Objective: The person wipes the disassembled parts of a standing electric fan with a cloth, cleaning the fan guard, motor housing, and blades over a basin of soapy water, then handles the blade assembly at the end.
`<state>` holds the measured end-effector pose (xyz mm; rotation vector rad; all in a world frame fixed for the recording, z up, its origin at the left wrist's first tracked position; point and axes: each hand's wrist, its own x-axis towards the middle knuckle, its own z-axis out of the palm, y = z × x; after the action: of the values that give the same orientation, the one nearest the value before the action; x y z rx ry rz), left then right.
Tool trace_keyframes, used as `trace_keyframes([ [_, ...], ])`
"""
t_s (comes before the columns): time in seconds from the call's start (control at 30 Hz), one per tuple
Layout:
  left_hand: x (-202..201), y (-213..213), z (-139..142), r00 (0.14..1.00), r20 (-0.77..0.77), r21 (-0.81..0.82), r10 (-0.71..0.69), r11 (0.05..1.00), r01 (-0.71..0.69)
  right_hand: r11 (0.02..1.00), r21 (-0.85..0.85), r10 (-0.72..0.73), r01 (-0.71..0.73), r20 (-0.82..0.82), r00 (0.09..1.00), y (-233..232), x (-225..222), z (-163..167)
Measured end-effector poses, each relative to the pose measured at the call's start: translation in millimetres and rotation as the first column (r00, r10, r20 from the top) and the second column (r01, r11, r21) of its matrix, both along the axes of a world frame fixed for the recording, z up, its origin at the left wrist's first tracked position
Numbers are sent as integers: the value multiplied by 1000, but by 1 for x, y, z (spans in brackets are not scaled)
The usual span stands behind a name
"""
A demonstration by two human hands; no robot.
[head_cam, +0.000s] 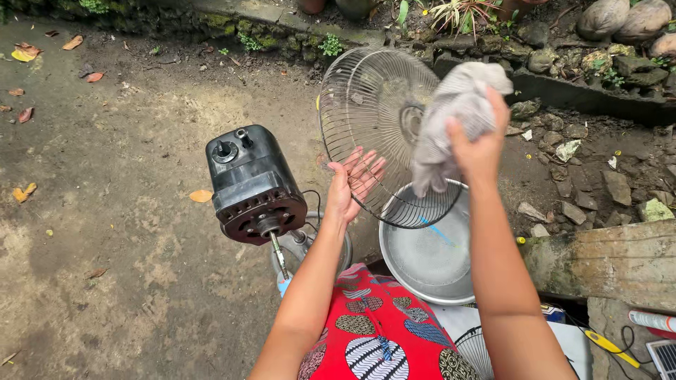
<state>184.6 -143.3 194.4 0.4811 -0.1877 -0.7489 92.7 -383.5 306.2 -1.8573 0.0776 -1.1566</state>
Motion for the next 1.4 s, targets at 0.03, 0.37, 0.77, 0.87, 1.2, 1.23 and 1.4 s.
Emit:
trace_keyframes([
  [0.03,-1,0,2,1000,-3,10,-14,1000,14,998,-23,53,-54,-15,998,7,18,-14],
  [0.37,20,34,-7,991,112,16,76,997,-79,943,-323,-177,79,-288,941,50,65,-112],
  [0.77,20,33,4,938,346,65,-8,998,-15,933,335,-71,135,-194,978,70,83,-90],
  [0.87,16,44,9,945,327,74,-8,997,-17,913,-215,-392,346,-235,889,23,71,-85],
  [1.2,2,28,12,984,124,141,125,980,-143,479,739,-88,474,-497,863,-83,58,-66],
  [1.23,5,27,12,984,108,143,145,977,-160,626,609,2,488,-626,780,-75,53,-64],
  [1.4,21,28,9,978,106,180,182,963,-199,673,686,568,-277,-238,788,-55,27,-61],
])
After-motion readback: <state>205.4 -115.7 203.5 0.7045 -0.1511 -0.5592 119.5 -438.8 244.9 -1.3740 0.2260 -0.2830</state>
